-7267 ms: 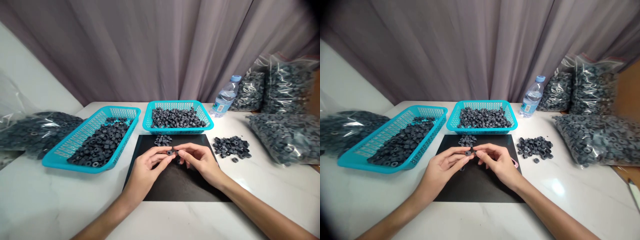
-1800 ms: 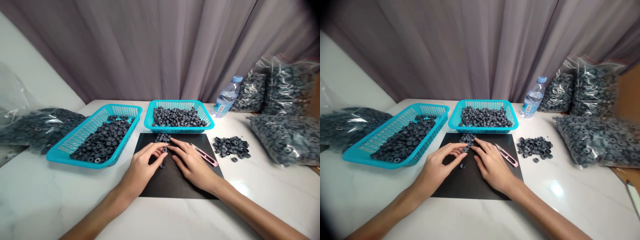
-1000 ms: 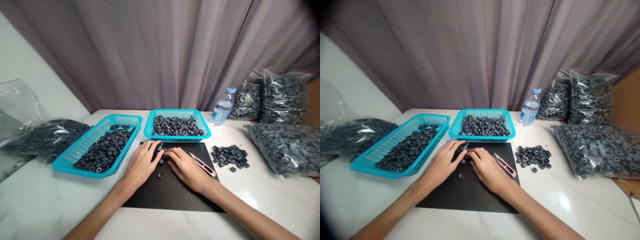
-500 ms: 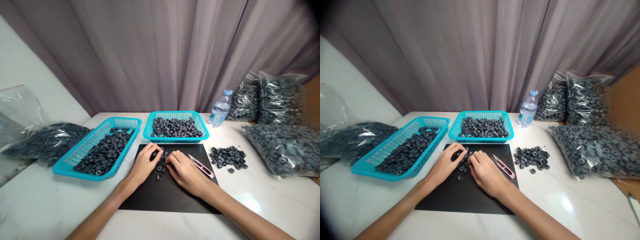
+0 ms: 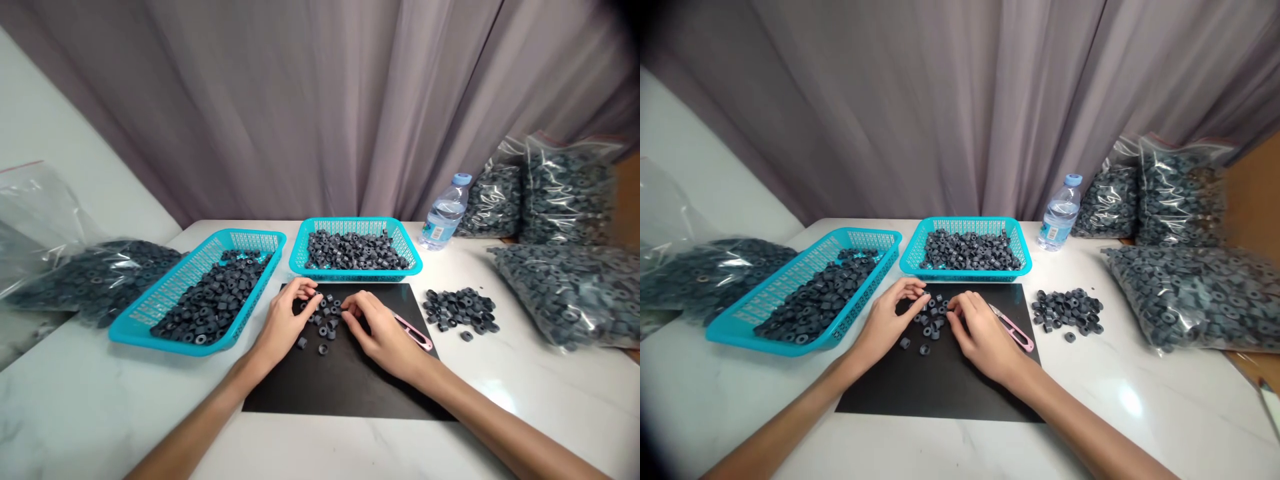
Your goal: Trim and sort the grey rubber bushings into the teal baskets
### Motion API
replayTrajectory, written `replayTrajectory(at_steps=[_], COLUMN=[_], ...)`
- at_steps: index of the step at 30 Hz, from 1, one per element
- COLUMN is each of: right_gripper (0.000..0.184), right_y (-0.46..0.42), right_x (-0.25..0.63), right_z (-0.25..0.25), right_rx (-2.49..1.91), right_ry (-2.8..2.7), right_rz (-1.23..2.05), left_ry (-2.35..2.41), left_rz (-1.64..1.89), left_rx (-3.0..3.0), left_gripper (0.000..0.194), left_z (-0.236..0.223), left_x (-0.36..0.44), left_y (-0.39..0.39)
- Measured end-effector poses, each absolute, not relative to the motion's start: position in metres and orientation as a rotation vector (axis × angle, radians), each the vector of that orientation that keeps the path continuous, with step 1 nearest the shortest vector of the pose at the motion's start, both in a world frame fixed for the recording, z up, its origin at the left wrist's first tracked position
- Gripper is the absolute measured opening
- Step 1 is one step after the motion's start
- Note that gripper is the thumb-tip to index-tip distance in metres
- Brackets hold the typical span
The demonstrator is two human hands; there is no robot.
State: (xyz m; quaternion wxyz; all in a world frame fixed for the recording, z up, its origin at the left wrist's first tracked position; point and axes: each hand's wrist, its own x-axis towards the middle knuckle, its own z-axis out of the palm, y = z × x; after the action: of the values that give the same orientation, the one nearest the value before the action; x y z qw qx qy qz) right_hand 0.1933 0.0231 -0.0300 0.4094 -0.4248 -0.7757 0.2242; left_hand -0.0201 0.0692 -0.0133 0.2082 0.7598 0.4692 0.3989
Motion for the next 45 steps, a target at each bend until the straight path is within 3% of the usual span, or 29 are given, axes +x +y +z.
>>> replayTrajectory(at_steps=[10, 19, 31, 36, 45], right_gripper=[0.029, 0.006, 0.01, 0.02, 0.025], right_y=[0.035, 0.066, 0.038, 0.031, 0.036], right_x=[0.186, 0.17, 0.178, 0.174, 0.185], right_z=[-0.015, -0.022, 0.01, 0.023, 0.023], right_rx=[-1.145, -1.261, -1.052, -0.967, -0.929], right_ry=[-2.097, -2.052, -1.819, -1.875, -1.968], right_rz=[0.434, 0.486, 0.744, 0.917, 0.908], left_ry=[1.28, 1.155, 1.164, 1.146, 1.107], left_rz=[1.194, 1.168, 1.085, 1.028, 1.015], left_rx=[2.016, 1.69, 1.352, 1.385, 1.407], left_gripper=[0.015, 0.021, 0.022, 0.024, 0.025], left_z=[-0.006, 0.001, 0.017, 0.018, 0.019], left_x=[-0.021, -0.018, -0.011, -0.009, -0.011], left_y=[0.06, 0.048, 0.031, 0.027, 0.026])
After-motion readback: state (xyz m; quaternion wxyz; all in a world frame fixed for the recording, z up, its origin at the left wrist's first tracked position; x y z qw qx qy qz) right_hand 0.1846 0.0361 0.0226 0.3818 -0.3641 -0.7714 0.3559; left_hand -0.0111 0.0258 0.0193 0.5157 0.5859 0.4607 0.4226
